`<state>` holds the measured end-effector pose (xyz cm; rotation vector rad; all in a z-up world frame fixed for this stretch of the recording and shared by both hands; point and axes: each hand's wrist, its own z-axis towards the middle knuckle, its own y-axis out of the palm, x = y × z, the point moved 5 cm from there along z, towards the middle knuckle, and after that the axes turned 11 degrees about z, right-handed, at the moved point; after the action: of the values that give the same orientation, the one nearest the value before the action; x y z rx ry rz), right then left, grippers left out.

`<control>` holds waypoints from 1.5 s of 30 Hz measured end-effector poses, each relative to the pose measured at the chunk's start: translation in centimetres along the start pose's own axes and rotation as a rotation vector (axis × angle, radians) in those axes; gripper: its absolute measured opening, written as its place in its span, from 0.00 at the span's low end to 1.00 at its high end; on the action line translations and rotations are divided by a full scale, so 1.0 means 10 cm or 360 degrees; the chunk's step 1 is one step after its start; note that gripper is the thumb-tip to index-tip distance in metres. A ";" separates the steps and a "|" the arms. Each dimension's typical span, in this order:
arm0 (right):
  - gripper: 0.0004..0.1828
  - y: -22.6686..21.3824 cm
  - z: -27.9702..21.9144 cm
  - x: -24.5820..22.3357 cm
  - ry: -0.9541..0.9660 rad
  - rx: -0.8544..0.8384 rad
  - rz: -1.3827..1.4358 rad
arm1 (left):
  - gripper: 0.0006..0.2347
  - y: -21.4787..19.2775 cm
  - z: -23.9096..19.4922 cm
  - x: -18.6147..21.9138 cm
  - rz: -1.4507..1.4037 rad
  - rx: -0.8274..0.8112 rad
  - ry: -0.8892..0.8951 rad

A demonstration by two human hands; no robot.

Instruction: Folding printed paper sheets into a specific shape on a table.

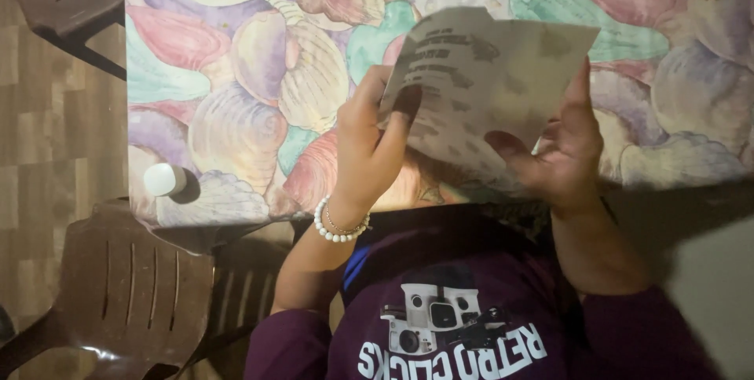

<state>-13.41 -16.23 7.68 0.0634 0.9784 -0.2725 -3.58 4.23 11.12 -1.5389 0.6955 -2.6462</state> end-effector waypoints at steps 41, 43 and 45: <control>0.38 0.72 1.11 0.39 0.0637 -0.1907 -0.1775 | 0.08 -0.14 -0.02 -1.11 0.0779 -0.0155 0.0201; 0.10 0.74 0.93 0.21 -0.0545 -0.1164 -0.1634 | 0.06 -0.13 -0.09 -1.15 0.0939 -0.0148 0.0148; 0.10 0.61 0.25 0.58 -0.0629 -0.1060 -0.1396 | 0.07 -0.13 -0.11 -1.15 0.0989 -0.0154 0.0151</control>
<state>-6.79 -11.98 3.89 -1.0134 0.6093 -0.7127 1.70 8.35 1.67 -0.9894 1.1047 -2.2419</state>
